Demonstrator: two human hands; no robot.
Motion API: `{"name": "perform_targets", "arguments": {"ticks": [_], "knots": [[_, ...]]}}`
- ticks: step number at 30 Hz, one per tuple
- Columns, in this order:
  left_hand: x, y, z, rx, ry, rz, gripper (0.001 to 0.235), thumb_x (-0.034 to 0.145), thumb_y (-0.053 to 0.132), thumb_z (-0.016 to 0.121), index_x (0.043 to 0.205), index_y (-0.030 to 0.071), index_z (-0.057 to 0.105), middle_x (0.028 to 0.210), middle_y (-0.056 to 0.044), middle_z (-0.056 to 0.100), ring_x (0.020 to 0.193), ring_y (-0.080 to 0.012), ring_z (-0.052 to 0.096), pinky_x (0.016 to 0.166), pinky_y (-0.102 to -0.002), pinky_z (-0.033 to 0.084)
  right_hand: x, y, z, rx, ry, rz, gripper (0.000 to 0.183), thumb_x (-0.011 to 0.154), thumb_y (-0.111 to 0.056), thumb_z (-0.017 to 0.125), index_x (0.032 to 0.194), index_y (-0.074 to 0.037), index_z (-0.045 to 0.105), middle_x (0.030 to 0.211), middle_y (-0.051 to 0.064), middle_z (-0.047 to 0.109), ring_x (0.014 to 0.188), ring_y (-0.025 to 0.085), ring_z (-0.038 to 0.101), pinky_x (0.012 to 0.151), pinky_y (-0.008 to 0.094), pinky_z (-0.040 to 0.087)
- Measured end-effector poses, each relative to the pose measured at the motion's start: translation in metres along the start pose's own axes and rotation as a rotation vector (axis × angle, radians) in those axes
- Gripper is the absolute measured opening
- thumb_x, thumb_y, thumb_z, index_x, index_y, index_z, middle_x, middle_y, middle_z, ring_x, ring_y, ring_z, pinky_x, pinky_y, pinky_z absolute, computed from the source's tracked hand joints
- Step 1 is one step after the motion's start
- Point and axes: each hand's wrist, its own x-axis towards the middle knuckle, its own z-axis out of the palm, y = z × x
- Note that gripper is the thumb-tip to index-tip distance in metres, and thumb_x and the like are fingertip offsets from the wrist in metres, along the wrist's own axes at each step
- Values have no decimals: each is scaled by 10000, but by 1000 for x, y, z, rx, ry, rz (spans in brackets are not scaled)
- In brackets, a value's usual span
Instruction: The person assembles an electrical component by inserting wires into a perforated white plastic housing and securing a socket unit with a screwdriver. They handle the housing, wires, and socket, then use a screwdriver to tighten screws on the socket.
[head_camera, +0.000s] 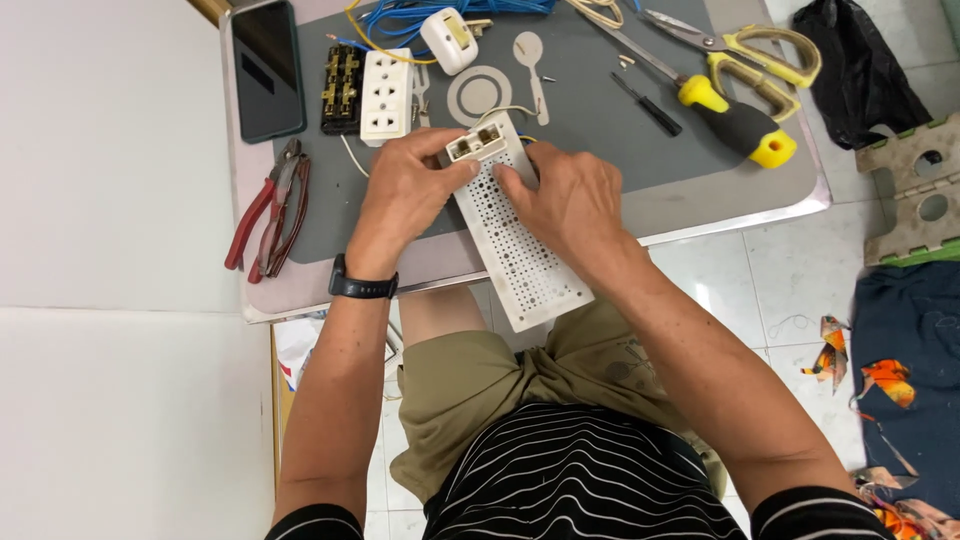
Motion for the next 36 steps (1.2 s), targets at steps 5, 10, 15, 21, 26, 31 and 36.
{"name": "perform_targets", "arguments": {"ticks": [5,10,15,21,26,31,36], "knots": [[0,3,-4,97,-35,-69,264,806,175,788,1066,151,751,962,-83,721,793,-164,596,642,-318,478,5,-11,-12,-218,-113,26,402,938,-408,632,1011,-32,751,710,219,704,712,404,712,581,462,528],[3,-8,-9,201,-81,-71,264,816,211,772,1077,181,747,1085,-70,679,988,-253,553,845,-368,447,7,13,-11,-141,-38,-30,268,889,-337,682,1014,-115,765,703,155,706,717,390,698,608,476,541],[-2,-9,-12,184,-76,-49,283,828,184,756,1109,159,732,1077,-119,634,1036,-314,519,890,-422,426,13,66,-27,-123,157,-125,173,901,-213,778,1042,-113,772,608,115,648,663,366,677,554,437,517],[0,-6,-10,298,-91,-89,369,790,350,672,1114,183,732,1090,2,653,1047,-200,600,863,-383,479,2,103,-70,-88,326,-32,180,978,-143,833,1117,-36,793,821,78,721,693,128,638,668,280,517],[-3,11,-17,341,-180,-49,561,849,320,683,1351,116,537,1326,-123,544,1246,-327,478,1004,-521,383,-28,148,-114,-307,478,-164,280,983,-78,873,1214,74,825,952,160,700,752,244,615,662,403,509],[6,37,-20,373,-39,66,482,843,260,709,1274,81,591,1236,-118,585,1021,-264,582,849,-419,468,-41,141,-115,-463,279,-59,460,924,-248,913,1253,42,775,1086,160,694,805,262,616,665,410,478],[73,42,9,522,-136,467,138,893,172,573,926,95,683,689,-80,576,677,-273,500,609,-399,338,-37,151,-104,-462,199,59,505,869,-304,860,1244,12,740,1120,150,662,942,355,638,751,474,444]]}}
